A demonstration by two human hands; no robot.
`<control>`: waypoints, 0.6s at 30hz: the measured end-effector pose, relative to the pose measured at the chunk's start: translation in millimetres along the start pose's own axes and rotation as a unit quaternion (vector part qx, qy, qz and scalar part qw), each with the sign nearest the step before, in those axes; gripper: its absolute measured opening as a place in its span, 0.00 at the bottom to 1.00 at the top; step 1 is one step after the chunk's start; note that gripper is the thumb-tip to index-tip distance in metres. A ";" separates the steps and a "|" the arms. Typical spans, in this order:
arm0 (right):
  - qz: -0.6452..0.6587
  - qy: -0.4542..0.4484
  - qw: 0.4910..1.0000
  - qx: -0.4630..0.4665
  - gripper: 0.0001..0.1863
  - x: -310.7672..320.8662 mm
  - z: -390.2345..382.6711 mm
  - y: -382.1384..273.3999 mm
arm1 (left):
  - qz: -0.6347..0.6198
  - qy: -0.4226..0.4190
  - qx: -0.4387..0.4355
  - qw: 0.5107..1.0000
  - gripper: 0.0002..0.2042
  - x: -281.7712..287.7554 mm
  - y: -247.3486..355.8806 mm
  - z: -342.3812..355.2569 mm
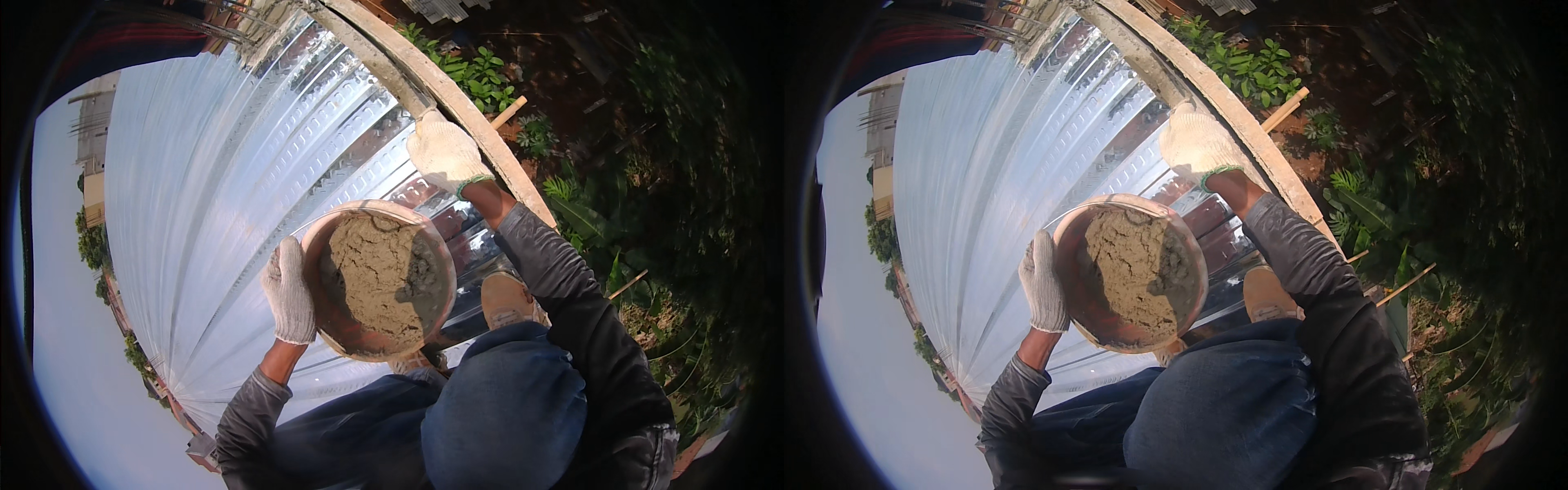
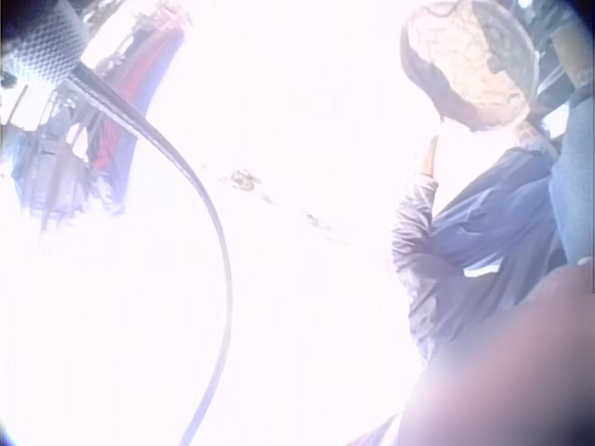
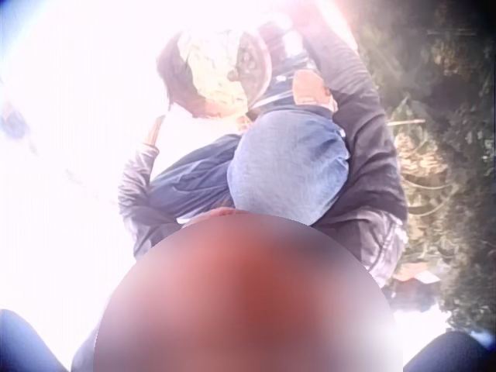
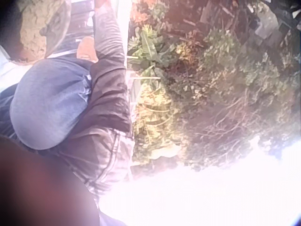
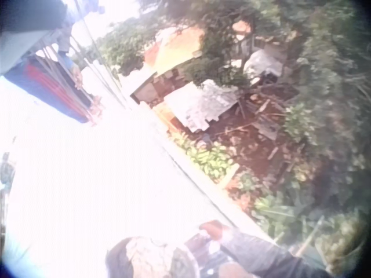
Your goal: The person scoops cement from a bucket with a trowel and applies it to the edge of a corrugated metal roof. The person repeatedly smooths the cement along the roof edge while standing on the roof.
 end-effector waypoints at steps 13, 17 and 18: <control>-0.079 -0.046 0.982 0.164 0.23 -35.3 -25.2 -6.9 | -0.022 -0.042 0.010 0.999 0.17 -23.9 27.4 2.3; -0.044 -0.050 0.977 0.203 0.19 16.2 -42.4 -14.4 | 0.041 -0.064 0.015 0.997 0.16 -27.3 39.9 0.7; -0.038 -0.073 0.982 0.168 0.20 36.6 -39.6 -22.4 | 0.039 -0.071 0.019 0.997 0.16 -34.1 42.7 2.3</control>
Point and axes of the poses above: each hand's wrist, its own z-axis towards the middle knuckle, its own x-axis out of the back of the hand, y = z × x, the point moved 4 cm from there along z, towards the middle knuckle, and after that the axes turned 15 degrees about -y, right-handed, at the moved point
